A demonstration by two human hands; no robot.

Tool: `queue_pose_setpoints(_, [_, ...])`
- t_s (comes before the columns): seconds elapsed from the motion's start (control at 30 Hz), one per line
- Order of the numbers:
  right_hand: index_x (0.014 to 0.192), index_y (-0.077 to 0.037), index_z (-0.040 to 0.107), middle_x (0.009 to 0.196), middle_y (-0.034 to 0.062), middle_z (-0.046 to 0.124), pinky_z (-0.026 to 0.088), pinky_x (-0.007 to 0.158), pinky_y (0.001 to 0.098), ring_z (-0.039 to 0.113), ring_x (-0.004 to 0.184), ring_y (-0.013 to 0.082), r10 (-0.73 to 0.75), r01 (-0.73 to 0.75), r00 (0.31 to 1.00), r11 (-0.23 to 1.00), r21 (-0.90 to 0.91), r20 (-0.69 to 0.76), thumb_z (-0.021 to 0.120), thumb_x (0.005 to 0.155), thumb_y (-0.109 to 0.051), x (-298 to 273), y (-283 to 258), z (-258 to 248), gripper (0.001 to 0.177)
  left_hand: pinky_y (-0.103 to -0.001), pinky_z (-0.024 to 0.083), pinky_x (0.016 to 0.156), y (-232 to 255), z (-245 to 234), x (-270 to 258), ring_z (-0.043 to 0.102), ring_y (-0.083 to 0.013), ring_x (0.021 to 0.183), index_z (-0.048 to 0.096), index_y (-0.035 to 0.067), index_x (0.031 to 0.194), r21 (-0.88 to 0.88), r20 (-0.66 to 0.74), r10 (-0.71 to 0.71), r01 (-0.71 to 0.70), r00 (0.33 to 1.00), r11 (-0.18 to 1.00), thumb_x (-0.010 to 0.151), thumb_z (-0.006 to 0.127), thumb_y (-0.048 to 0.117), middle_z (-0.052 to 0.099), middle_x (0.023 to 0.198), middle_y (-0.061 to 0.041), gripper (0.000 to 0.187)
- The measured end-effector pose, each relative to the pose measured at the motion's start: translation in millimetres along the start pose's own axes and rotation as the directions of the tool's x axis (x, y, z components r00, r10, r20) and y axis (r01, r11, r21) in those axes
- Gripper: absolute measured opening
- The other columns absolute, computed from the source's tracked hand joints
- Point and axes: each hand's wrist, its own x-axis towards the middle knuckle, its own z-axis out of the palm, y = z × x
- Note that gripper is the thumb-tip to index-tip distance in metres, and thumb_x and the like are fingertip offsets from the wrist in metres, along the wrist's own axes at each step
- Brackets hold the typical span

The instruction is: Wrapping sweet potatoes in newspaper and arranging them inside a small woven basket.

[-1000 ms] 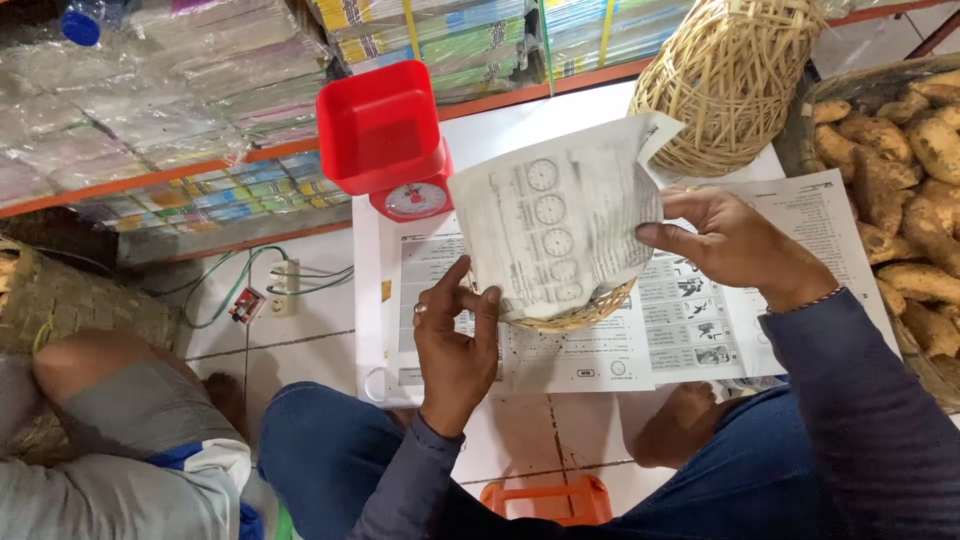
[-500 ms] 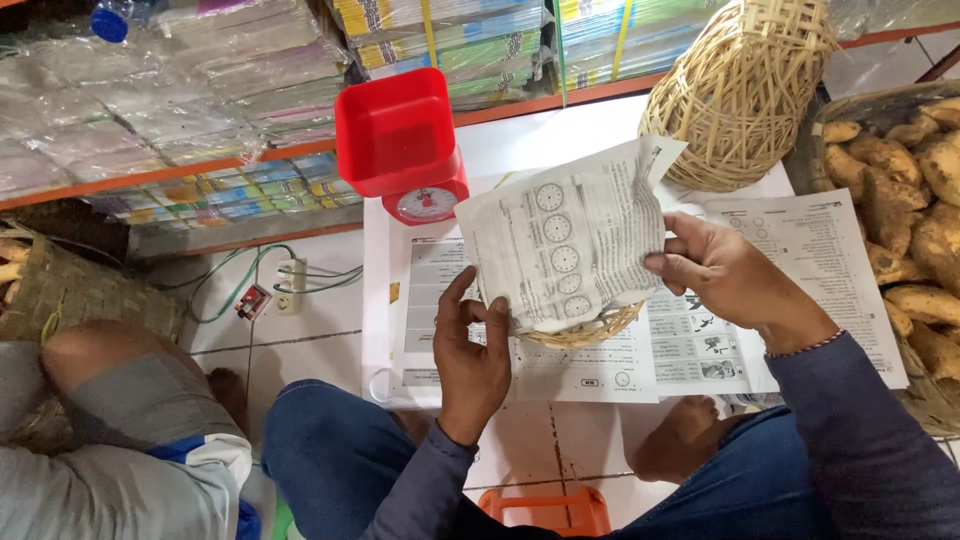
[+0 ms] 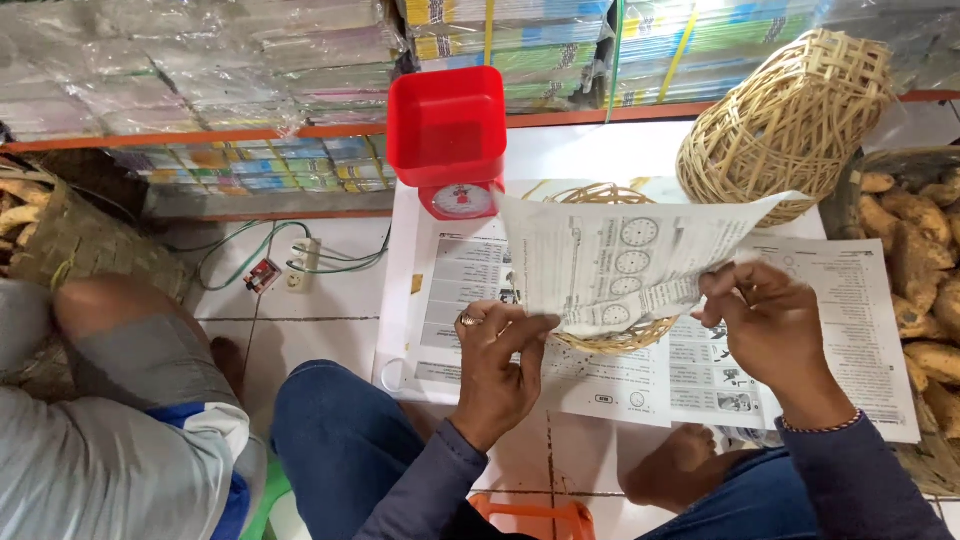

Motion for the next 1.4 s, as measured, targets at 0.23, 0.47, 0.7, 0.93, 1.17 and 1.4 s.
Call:
queue_pose_setpoints(0.23, [0.136, -0.013, 0.068, 0.077, 0.0114, 0.068, 0.056, 0.078, 0.0359, 0.071, 0.071, 0.0222, 0.161, -0.107, 0.922, 0.98, -0.169, 0.351, 0.064, 0.097, -0.012, 7, -36, -4, 0.04, -0.042, 0.032, 0.089, 5, -1, 8, 0.053, -0.0295, 0.106, 0.069, 0.013, 0.126, 0.087, 0.014, -0.046, 0.045, 0.999, 0.995, 0.104, 0.052, 0.02, 0.066, 0.093, -0.003, 0.029])
queue_pose_setpoints(0.47, [0.126, -0.021, 0.076, 0.055, 0.0, 0.04, 0.031, 0.049, 0.0316, 0.031, 0.048, 0.0148, -0.002, 0.165, 0.913, 0.917, -0.364, 0.409, 0.069, 0.094, -0.016, 3, -33, 0, 0.033, -0.045, 0.031, 0.098, 22, -4, 23, 0.06, -0.0281, 0.091, 0.079, 0.026, 0.1, 0.295, 0.007, -0.097, 0.091, 0.995, 0.951, 0.085, 0.063, 0.016, 0.063, 0.077, 0.004, 0.024])
queue_pose_setpoints(0.7, [0.114, -0.025, 0.082, 0.111, 0.0005, 0.066, 0.055, 0.075, 0.0383, 0.067, 0.068, 0.0219, -0.099, 0.324, 0.921, 0.731, -0.6, 0.377, 0.062, 0.096, -0.036, -2, -52, 4, 0.029, -0.055, 0.031, 0.099, 25, -10, 25, 0.045, -0.0401, 0.116, 0.079, 0.021, 0.099, 0.352, 0.115, 0.002, -0.043, 0.993, 0.935, 0.088, 0.069, 0.059, 0.054, 0.115, -0.013, 0.04])
queue_pose_setpoints(0.93, [0.116, -0.032, 0.073, 0.132, -0.0049, 0.061, 0.05, 0.095, 0.0575, 0.067, 0.109, 0.0326, -0.352, 0.615, 0.784, 0.326, -0.718, 0.512, 0.059, 0.094, -0.048, -5, -36, -4, 0.031, -0.063, 0.027, 0.119, 14, -12, 34, 0.043, -0.0428, 0.145, 0.07, 0.007, 0.107, 0.165, 0.291, 0.062, -0.114, 0.955, 0.98, 0.092, 0.067, 0.05, 0.055, 0.146, -0.024, 0.046])
queue_pose_setpoints(1.17, [0.119, -0.033, 0.074, 0.128, -0.0104, 0.068, 0.052, 0.088, 0.0572, 0.067, 0.119, 0.0319, -0.432, 0.659, 0.735, 0.277, -0.699, 0.522, 0.053, 0.098, -0.043, 0, -23, -7, 0.031, -0.051, 0.048, 0.1, 4, -9, 34, 0.051, -0.0356, 0.119, 0.061, 0.005, 0.119, -0.012, 0.01, -0.188, 0.188, 0.982, 0.982, 0.097, 0.063, 0.043, 0.052, 0.127, -0.018, 0.044])
queue_pose_setpoints(1.4, [0.12, -0.033, 0.074, 0.124, -0.0113, 0.069, 0.054, 0.094, 0.056, 0.065, 0.129, 0.0338, -0.449, 0.628, 0.754, 0.28, -0.726, 0.479, 0.057, 0.099, -0.043, 2, -6, -7, 0.03, -0.039, 0.058, 0.069, -2, 3, 58, 0.064, -0.0181, 0.074, 0.067, 0.004, 0.126, -0.069, 0.012, -0.52, 0.52, 0.854, 0.852, 0.079, 0.078, 0.048, 0.063, 0.078, -0.001, 0.065])
